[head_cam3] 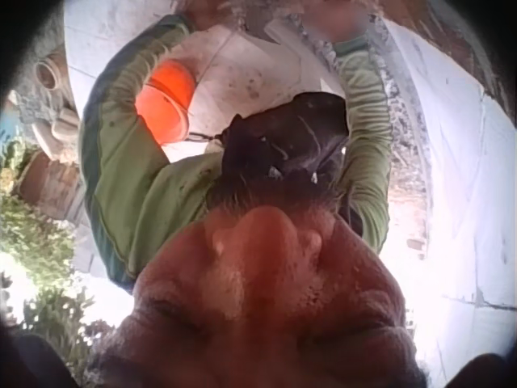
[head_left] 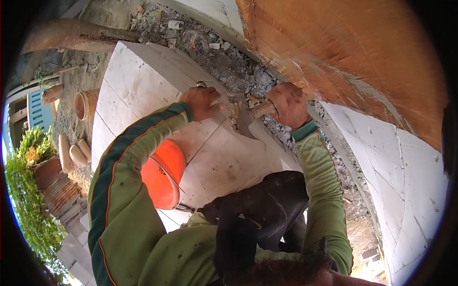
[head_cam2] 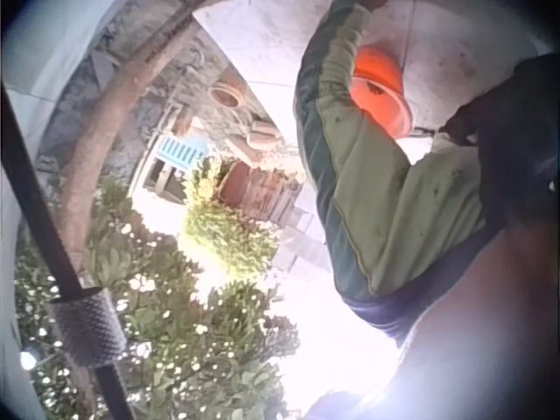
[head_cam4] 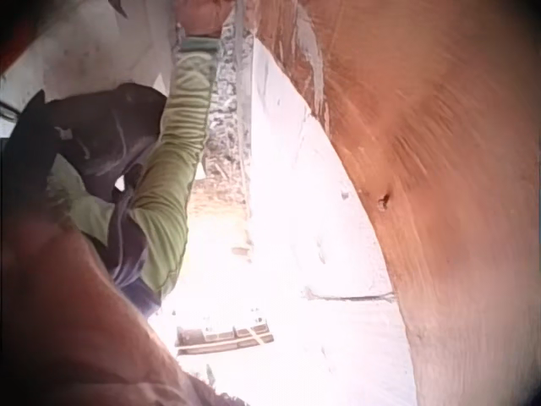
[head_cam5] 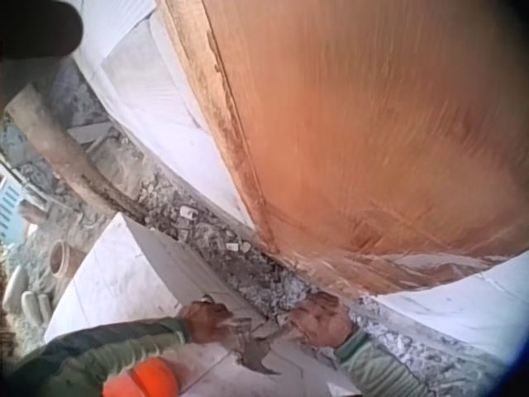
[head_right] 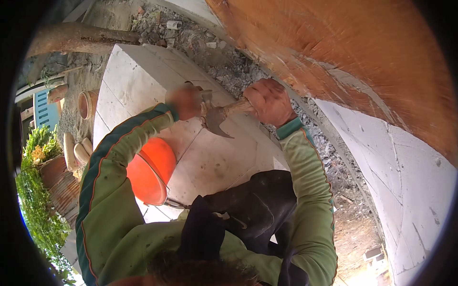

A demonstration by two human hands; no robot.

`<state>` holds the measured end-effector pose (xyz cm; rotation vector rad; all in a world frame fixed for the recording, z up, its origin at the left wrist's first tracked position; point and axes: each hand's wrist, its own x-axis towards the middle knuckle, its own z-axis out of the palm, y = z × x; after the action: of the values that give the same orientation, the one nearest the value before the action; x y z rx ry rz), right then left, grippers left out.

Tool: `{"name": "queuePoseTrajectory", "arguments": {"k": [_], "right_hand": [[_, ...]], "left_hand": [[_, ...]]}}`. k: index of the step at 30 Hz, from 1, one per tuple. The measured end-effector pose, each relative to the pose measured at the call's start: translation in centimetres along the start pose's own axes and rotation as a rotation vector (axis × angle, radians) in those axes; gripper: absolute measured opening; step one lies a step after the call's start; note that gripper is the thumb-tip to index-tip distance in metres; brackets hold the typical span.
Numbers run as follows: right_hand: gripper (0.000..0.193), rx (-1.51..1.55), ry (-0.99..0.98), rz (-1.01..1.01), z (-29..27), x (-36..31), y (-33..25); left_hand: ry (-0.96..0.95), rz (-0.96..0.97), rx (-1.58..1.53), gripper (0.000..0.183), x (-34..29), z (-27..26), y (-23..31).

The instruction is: The person hammers nails into a wooden board to secure it against a wall of white masonry blocks. They retrieve nails from an orange bucket and use a hammer to drive them into the wood while sitting on blocks.

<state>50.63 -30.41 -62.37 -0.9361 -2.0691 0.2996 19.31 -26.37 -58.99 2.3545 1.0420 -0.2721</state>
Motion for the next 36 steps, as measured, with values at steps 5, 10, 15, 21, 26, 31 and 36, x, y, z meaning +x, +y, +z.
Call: {"name": "queuePoseTrajectory", "arguments": {"k": [5,10,15,21,26,31,36], "right_hand": [[0.032,-0.299,-0.117,0.527,4.0,-1.6,3.5],[0.032,0.025,0.006,0.108,2.2,-0.5,0.4],[0.036,-0.303,-0.158,0.609,4.5,-1.0,3.9],[0.027,0.026,-0.028,-0.004,2.0,0.4,1.4],[0.029,-0.338,-0.113,0.679,6.0,-2.2,5.0],[0.031,0.034,-0.038,-0.005,3.9,0.0,2.7],[0.034,-0.182,-0.058,0.655,7.1,-2.8,5.2]], "left_hand": [[0.060,0.075,0.028,0.043,0.3,2.5,-1.6],[0.082,0.051,0.014,0.042,0.0,2.6,-1.9],[0.082,0.012,0.032,0.044,0.7,2.0,-1.5],[0.047,0.021,0.051,0.043,0.0,2.2,-1.8],[0.034,0.011,0.014,0.042,0.3,2.3,-1.5],[0.048,0.010,0.022,0.041,0.4,2.3,-2.0],[0.044,0.014,0.010,0.040,0.3,2.4,-1.8]]}}
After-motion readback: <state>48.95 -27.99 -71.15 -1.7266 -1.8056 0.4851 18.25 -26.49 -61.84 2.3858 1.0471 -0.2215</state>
